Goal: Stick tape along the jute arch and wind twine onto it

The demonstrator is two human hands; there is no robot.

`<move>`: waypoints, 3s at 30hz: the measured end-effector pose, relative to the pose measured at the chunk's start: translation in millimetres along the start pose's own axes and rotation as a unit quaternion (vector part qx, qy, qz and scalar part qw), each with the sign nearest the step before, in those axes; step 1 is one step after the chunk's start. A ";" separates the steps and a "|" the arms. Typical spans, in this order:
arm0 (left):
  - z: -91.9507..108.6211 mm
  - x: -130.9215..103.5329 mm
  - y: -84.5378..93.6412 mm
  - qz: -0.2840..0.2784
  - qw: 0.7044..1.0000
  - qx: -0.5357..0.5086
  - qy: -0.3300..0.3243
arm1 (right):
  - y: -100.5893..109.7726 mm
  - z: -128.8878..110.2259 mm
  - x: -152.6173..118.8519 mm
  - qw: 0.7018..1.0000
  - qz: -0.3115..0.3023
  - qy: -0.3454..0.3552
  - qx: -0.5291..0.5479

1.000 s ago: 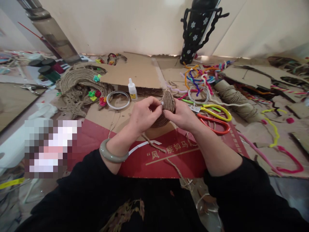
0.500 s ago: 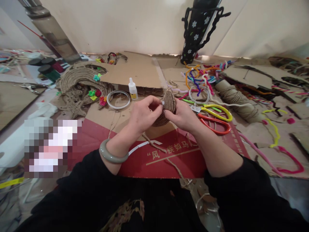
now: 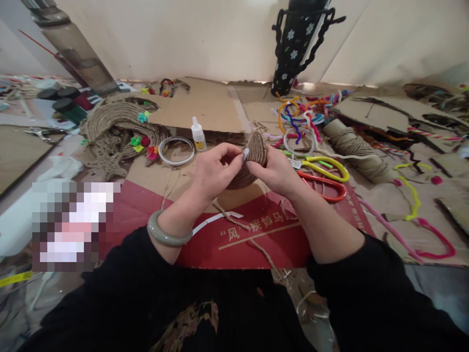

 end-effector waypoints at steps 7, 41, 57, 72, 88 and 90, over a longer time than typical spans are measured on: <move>0.0 0.0 -1.3 -0.012 1.000 0.003 -0.005 | -2.4 -5.5 -2.9 1.000 -0.020 0.022 -0.003; 1.8 -0.2 2.1 -0.006 0.999 0.033 -0.002 | -2.1 -7.1 -4.2 1.000 -0.018 0.021 -0.003; -0.4 -3.3 -5.0 -0.054 0.998 0.014 0.002 | 1.6 7.6 -0.9 0.996 -0.002 -0.066 0.067; 5.4 -6.0 -10.9 -0.088 0.974 0.163 -0.129 | 20.0 19.6 6.7 0.990 0.101 -0.061 0.080; 11.1 -9.4 -7.6 -0.117 0.959 0.248 -0.074 | 25.6 23.3 7.9 0.976 0.147 -0.067 0.144; 10.2 -11.3 -9.7 -0.139 0.953 0.255 -0.083 | 25.7 23.9 8.2 0.975 0.148 -0.070 0.152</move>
Point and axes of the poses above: each hand's wrist, its own x-axis towards the middle knuckle, its own y-axis out of the back of the hand, z = x × y, the point moved 6 cm from there along x, towards the middle knuckle, and after that the axes turned 11 degrees about z, right-handed, at the moved point
